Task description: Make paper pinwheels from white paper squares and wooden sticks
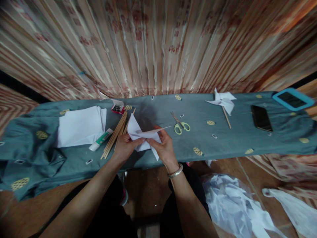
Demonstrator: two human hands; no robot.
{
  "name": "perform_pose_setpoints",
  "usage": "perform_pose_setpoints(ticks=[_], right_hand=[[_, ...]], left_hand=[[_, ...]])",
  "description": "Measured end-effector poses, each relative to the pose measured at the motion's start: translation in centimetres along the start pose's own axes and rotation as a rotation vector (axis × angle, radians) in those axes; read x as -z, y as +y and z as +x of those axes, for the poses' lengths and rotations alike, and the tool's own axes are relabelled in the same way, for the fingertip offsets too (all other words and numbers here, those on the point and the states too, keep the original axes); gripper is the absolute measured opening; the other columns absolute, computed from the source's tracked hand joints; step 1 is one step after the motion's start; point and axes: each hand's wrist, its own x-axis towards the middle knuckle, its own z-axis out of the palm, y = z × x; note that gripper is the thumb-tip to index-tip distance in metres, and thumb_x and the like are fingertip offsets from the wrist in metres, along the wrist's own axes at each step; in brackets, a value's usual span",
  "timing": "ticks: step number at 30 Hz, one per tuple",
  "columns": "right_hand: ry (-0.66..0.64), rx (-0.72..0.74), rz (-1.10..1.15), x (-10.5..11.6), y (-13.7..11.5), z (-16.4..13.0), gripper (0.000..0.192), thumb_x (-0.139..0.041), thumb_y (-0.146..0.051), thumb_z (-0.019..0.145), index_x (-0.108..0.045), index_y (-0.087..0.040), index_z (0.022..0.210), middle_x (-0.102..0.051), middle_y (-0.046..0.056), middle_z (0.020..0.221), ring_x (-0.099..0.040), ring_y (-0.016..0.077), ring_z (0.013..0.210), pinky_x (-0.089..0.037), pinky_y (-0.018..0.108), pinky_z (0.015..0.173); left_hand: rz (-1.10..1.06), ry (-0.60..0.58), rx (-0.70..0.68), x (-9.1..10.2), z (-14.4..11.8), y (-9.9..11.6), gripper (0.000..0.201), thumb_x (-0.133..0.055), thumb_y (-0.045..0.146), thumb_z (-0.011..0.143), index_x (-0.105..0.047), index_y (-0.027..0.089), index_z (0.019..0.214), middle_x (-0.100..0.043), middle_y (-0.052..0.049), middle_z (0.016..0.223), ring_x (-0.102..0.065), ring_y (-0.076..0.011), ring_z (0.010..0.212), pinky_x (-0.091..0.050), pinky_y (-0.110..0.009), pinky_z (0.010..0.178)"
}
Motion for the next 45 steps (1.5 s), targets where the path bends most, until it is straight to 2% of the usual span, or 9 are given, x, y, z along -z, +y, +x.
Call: perform_pose_setpoints(ticks=[5,10,29,40,45], right_hand=[[-0.001,0.043,-0.042,-0.17,-0.15,-0.09,0.05,-0.085,-0.032,0.055,-0.061,-0.023,0.099,-0.069,-0.003,0.083,-0.064,0.0171,0.075,-0.053,0.03,0.072],[-0.039,0.066,-0.073,-0.1,-0.2,-0.15,0.041,-0.084,-0.032,0.059,-0.062,-0.022,0.092,-0.069,-0.002,0.081,-0.063,0.0174,0.073,-0.052,0.03,0.069],[-0.044,0.045,-0.03,0.17,0.26,-0.21,0.041,-0.085,-0.032,0.057,-0.064,-0.021,0.09,-0.072,0.0,0.084,-0.065,0.0191,0.075,-0.054,0.032,0.073],[-0.02,0.087,-0.098,-0.07,0.21,-0.15,0.035,-0.081,-0.03,0.061,-0.064,-0.021,0.09,-0.071,0.001,0.087,-0.064,0.0196,0.077,-0.053,0.033,0.075],[-0.005,0.073,-0.122,0.15,0.12,-0.01,0.038,-0.082,-0.032,0.059,-0.063,-0.022,0.09,-0.069,-0.001,0.083,-0.064,0.0177,0.074,-0.052,0.031,0.072]], left_hand=[[0.002,0.005,0.019,0.02,0.11,-0.45,0.019,-0.078,0.028,0.053,-0.07,0.013,0.061,-0.067,-0.001,0.059,-0.056,-0.0142,0.055,-0.044,-0.025,0.054],[-0.013,0.001,0.03,-0.03,0.04,-0.28,0.017,-0.077,0.028,0.053,-0.07,0.013,0.059,-0.067,-0.001,0.058,-0.056,-0.0138,0.054,-0.043,-0.025,0.054],[-0.007,-0.022,-0.003,0.03,-0.06,-0.79,0.021,-0.079,0.031,0.053,-0.071,0.013,0.061,-0.068,-0.002,0.059,-0.058,-0.0145,0.054,-0.044,-0.025,0.054],[-0.003,0.031,0.033,-0.14,0.03,-0.47,0.019,-0.077,0.029,0.051,-0.07,0.013,0.059,-0.068,-0.002,0.058,-0.057,-0.0142,0.053,-0.045,-0.025,0.054],[-0.051,-0.004,0.043,-0.13,-0.04,-0.33,0.017,-0.076,0.027,0.053,-0.071,0.014,0.062,-0.068,-0.001,0.059,-0.059,-0.0148,0.055,-0.046,-0.025,0.055]])
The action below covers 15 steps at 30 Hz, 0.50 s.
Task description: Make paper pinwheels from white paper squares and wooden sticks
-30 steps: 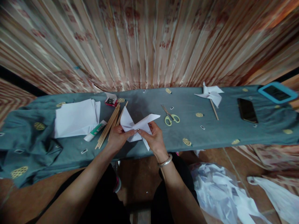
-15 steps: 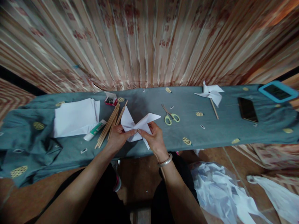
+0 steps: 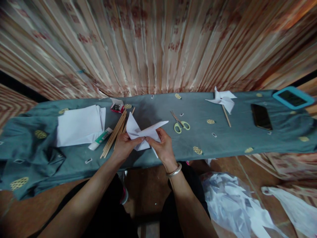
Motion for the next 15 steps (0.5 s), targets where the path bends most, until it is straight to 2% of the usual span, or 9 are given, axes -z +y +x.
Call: perform_pose_setpoints(ticks=[5,15], right_hand=[[-0.001,-0.003,0.013,0.14,-0.1,0.08,0.043,-0.083,-0.031,0.057,-0.063,-0.022,0.093,-0.07,-0.001,0.084,-0.064,0.0174,0.075,-0.052,0.03,0.07],[-0.006,-0.056,0.039,0.15,-0.08,0.03,0.047,-0.085,-0.031,0.055,-0.063,-0.021,0.096,-0.069,-0.002,0.082,-0.062,0.0162,0.072,-0.05,0.028,0.068]], left_hand=[[-0.045,-0.028,0.009,-0.03,-0.14,0.04,0.02,-0.076,0.026,0.052,-0.072,0.013,0.067,-0.069,-0.002,0.063,-0.061,-0.0152,0.058,-0.047,-0.025,0.058],[-0.072,-0.034,0.019,0.02,-0.26,0.12,0.019,-0.077,0.024,0.05,-0.07,0.014,0.064,-0.067,0.0,0.06,-0.059,-0.0151,0.057,-0.047,-0.025,0.057]])
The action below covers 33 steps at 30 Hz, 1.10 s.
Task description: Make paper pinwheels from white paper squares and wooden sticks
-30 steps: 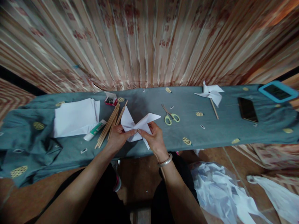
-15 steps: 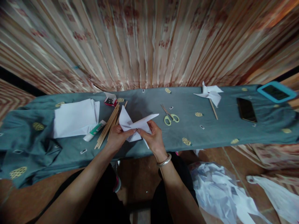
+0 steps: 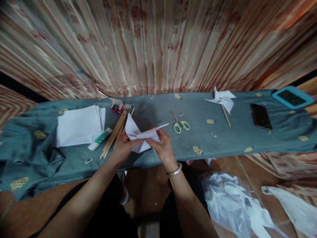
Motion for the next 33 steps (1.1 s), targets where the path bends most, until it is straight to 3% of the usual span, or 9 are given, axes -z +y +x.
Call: perform_pose_setpoints(ticks=[12,20,33], right_hand=[[-0.05,0.026,-0.063,0.1,0.4,-0.2,0.042,-0.081,-0.037,0.059,-0.062,-0.019,0.092,-0.069,0.0,0.081,-0.061,0.0167,0.072,-0.05,0.029,0.069],[-0.03,0.047,-0.081,-0.1,0.4,0.0,0.041,-0.081,-0.034,0.057,-0.063,-0.02,0.091,-0.07,0.0,0.082,-0.063,0.0166,0.071,-0.051,0.028,0.068],[-0.132,0.08,-0.079,-0.2,0.9,-0.7,0.039,-0.079,-0.032,0.06,-0.063,-0.016,0.092,-0.072,0.002,0.085,-0.063,0.0159,0.071,-0.05,0.028,0.069]], left_hand=[[-0.069,0.001,0.049,0.1,-0.1,-0.3,0.02,-0.078,0.022,0.048,-0.07,0.013,0.064,-0.069,0.0,0.061,-0.061,-0.0147,0.056,-0.048,-0.026,0.058],[-0.079,-0.017,-0.04,0.4,0.2,-0.7,0.021,-0.079,0.022,0.048,-0.071,0.014,0.066,-0.07,0.001,0.06,-0.061,-0.0141,0.053,-0.049,-0.025,0.055],[-0.08,-0.027,-0.082,0.8,-0.9,-1.6,0.024,-0.08,0.022,0.048,-0.073,0.014,0.07,-0.072,-0.001,0.068,-0.064,-0.0171,0.062,-0.051,-0.028,0.062]])
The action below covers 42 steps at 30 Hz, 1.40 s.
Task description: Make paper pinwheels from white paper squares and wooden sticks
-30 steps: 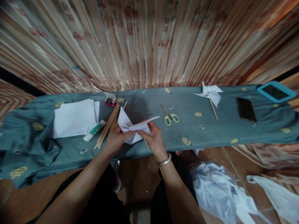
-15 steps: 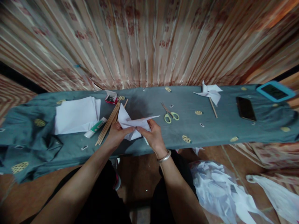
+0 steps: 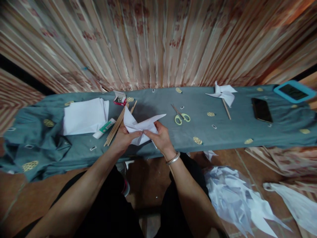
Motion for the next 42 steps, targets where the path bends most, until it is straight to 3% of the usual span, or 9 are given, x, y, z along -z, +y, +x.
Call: perform_pose_setpoints(ticks=[5,9,15,20,23,26,29,35,42], right_hand=[[0.026,-0.031,0.06,0.1,-0.3,0.2,0.039,-0.082,-0.032,0.057,-0.064,-0.017,0.088,-0.072,0.001,0.079,-0.063,0.0163,0.067,-0.05,0.029,0.065],[0.042,-0.05,0.207,0.3,-0.8,0.3,0.041,-0.084,-0.03,0.054,-0.066,-0.017,0.089,-0.074,0.002,0.082,-0.065,0.0171,0.069,-0.052,0.031,0.072],[0.05,-0.073,0.276,0.9,-1.4,0.2,0.04,-0.086,-0.027,0.052,-0.068,-0.019,0.088,-0.075,-0.001,0.081,-0.066,0.0162,0.07,-0.053,0.029,0.074],[0.042,-0.014,0.183,1.5,-1.9,0.1,0.042,-0.085,-0.032,0.054,-0.067,-0.019,0.09,-0.075,0.001,0.082,-0.067,0.0179,0.07,-0.053,0.031,0.072],[0.072,0.057,0.007,2.0,-2.0,-0.2,0.041,-0.082,-0.036,0.057,-0.065,-0.019,0.091,-0.075,0.002,0.082,-0.067,0.019,0.07,-0.053,0.031,0.068],[0.101,0.139,-0.282,2.2,-2.3,-0.9,0.044,-0.076,-0.037,0.066,-0.063,-0.02,0.105,-0.076,0.004,0.087,-0.069,0.0213,0.074,-0.054,0.033,0.069],[0.121,0.244,-0.601,2.0,-2.8,-2.2,0.038,-0.069,-0.031,0.075,-0.062,-0.023,0.111,-0.076,0.004,0.092,-0.071,0.022,0.081,-0.055,0.034,0.074],[-0.028,0.578,-0.848,1.7,-3.3,-4.6,0.04,-0.056,-0.015,0.081,-0.054,-0.023,0.121,-0.075,0.002,0.099,-0.07,0.0205,0.096,-0.055,0.035,0.084],[-0.085,0.874,-0.96,2.6,-3.6,-5.7,0.037,-0.05,-0.026,0.095,-0.045,-0.019,0.131,-0.073,0.008,0.095,-0.07,0.0232,0.091,-0.056,0.04,0.083]], left_hand=[[0.006,-0.004,0.047,0.1,0.4,0.9,0.029,-0.083,0.025,0.045,-0.073,0.013,0.069,-0.072,-0.001,0.065,-0.063,-0.0156,0.058,-0.051,-0.027,0.061],[-0.068,-0.045,0.059,0.0,0.5,2.4,0.042,-0.085,0.03,0.047,-0.074,0.015,0.084,-0.076,-0.003,0.078,-0.068,-0.0173,0.066,-0.054,-0.031,0.072],[-0.076,-0.033,0.013,0.4,0.0,3.1,0.048,-0.074,0.055,0.063,-0.074,0.013,0.087,-0.076,-0.009,0.08,-0.072,-0.0256,0.081,-0.054,-0.036,0.081],[-0.039,0.02,0.019,1.9,0.3,3.4,0.052,-0.066,0.06,0.072,-0.072,0.012,0.091,-0.076,-0.012,0.085,-0.072,-0.0237,0.083,-0.054,-0.036,0.083],[-0.029,0.082,-0.023,2.8,0.7,3.0,0.047,-0.075,0.052,0.065,-0.071,0.012,0.088,-0.075,-0.012,0.085,-0.071,-0.0225,0.084,-0.053,-0.035,0.085],[0.012,0.121,-0.052,3.2,1.0,2.1,0.043,-0.079,0.046,0.058,-0.072,0.013,0.084,-0.075,-0.009,0.078,-0.071,-0.0216,0.077,-0.054,-0.036,0.081],[0.135,0.149,-0.122,3.7,1.3,1.6,0.028,-0.076,0.035,0.061,-0.073,0.015,0.081,-0.074,-0.005,0.075,-0.07,-0.0203,0.075,-0.054,-0.035,0.08],[0.569,0.326,-0.396,6.8,2.1,3.2,0.019,-0.061,0.023,0.074,-0.075,0.019,0.086,-0.074,-0.004,0.089,-0.066,-0.0176,0.08,-0.052,-0.029,0.078],[0.681,0.426,-0.42,10.0,3.1,3.6,0.021,-0.06,0.024,0.075,-0.075,0.015,0.084,-0.071,-0.008,0.085,-0.063,-0.0182,0.075,-0.05,-0.031,0.073]])
